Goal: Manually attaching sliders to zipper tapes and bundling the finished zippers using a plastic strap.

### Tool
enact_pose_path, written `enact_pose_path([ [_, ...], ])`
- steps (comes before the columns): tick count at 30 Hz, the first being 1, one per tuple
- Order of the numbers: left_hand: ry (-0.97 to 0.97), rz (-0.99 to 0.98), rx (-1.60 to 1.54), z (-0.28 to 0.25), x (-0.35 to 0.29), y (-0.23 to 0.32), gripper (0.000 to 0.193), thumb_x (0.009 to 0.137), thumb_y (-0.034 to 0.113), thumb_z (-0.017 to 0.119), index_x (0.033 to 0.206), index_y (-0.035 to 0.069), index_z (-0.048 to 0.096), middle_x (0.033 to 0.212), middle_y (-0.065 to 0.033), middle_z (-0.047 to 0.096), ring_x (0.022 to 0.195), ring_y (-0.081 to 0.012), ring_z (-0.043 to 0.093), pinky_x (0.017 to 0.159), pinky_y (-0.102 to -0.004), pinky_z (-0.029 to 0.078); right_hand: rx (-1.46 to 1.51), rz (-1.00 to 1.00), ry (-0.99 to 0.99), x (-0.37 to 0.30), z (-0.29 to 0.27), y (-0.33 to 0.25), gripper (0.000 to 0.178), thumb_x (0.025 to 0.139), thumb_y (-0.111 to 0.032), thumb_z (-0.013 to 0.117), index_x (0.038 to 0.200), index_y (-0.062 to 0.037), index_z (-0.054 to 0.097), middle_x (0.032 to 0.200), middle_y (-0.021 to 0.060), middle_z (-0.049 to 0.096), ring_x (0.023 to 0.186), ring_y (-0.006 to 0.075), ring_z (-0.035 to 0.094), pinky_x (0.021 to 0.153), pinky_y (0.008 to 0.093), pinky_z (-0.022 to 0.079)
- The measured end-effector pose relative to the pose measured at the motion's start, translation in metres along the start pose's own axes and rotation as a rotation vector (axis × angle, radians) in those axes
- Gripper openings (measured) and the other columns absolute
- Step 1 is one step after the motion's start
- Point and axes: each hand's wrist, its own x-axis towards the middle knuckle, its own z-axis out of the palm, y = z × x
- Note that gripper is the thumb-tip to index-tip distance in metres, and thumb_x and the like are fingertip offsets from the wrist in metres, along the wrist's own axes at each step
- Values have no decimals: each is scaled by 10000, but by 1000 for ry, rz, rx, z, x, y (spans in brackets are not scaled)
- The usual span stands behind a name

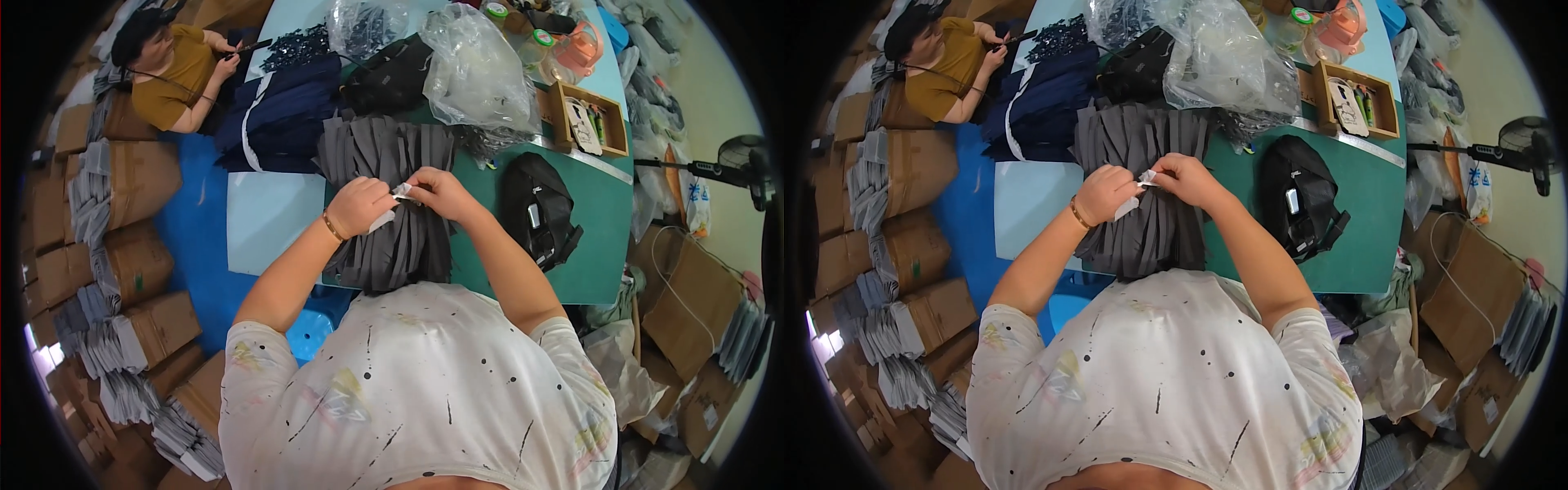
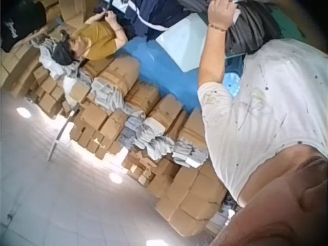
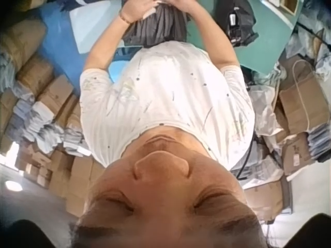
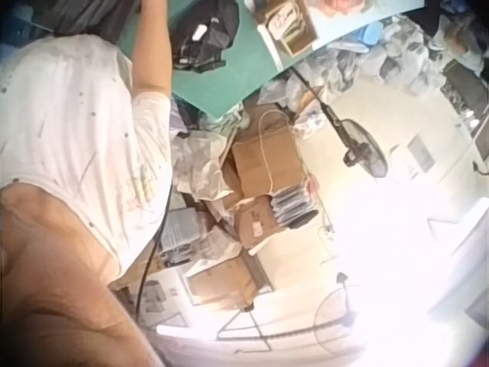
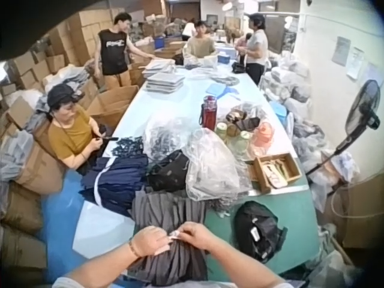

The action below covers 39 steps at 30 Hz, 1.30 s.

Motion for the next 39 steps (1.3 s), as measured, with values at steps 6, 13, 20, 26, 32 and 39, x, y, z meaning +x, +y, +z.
enact_pose_path([
  [6, -6, -343, 251, -6, -21, 11, 232, 760, 206, 620, 619, 121, 456, 630, -30, 436, 622, -212, 482, 563, -337, 324, -477, -233, -16, -15, -2, -35, 164, 858, -171, 548, 771, -45, 607, 752, 95, 536, 759, 238, 552, 630, 333, 442],
  [13, -121, -688, 79, 1, -61, 15, 268, 822, 219, 587, 619, 81, 479, 649, -62, 510, 636, -274, 512, 584, -351, 347, 347, 193, -137, -31, -17, 35, 217, 901, -210, 534, 773, -40, 575, 714, -22, 468, 710, 121, 471, 635, 270, 399],
  [20, 368, -1059, -732, 53, -99, 20, 99, 833, 96, 581, 764, 27, 595, 783, -119, 479, 698, -235, 487, 651, -313, 403, 356, -71, -138, -11, 5, -19, 220, 932, -201, 490, 790, -47, 560, 826, -1, 546, 805, 96, 496, 750, 247, 398],
  [26, 315, -1005, -970, 68, -69, 19, 198, 848, 169, 568, 709, 32, 537, 756, -71, 449, 716, -203, 464, 652, -303, 395, 631, 128, -316, 27, 44, -75, 200, 946, -222, 461, 850, -56, 519, 775, -13, 526, 704, 67, 489, 652, 218, 413],
  [32, 231, -897, -886, 44, -68, 25, 264, 857, 154, 581, 645, 9, 519, 735, -76, 439, 660, -203, 454, 614, -318, 384, 929, 284, 85, 8, -10, -4, 228, 920, -202, 455, 718, -102, 421, 584, -32, 342, 484, 62, 273, 459, 229, 236],
  [39, 306, -786, -657, 19, -36, 31, 186, 849, 125, 582, 693, 23, 582, 795, -71, 543, 746, -215, 528, 710, -300, 430, 1101, 316, 225, 7, -6, 24, 246, 919, -191, 421, 689, -110, 394, 566, -37, 305, 452, 63, 222, 434, 227, 203],
])
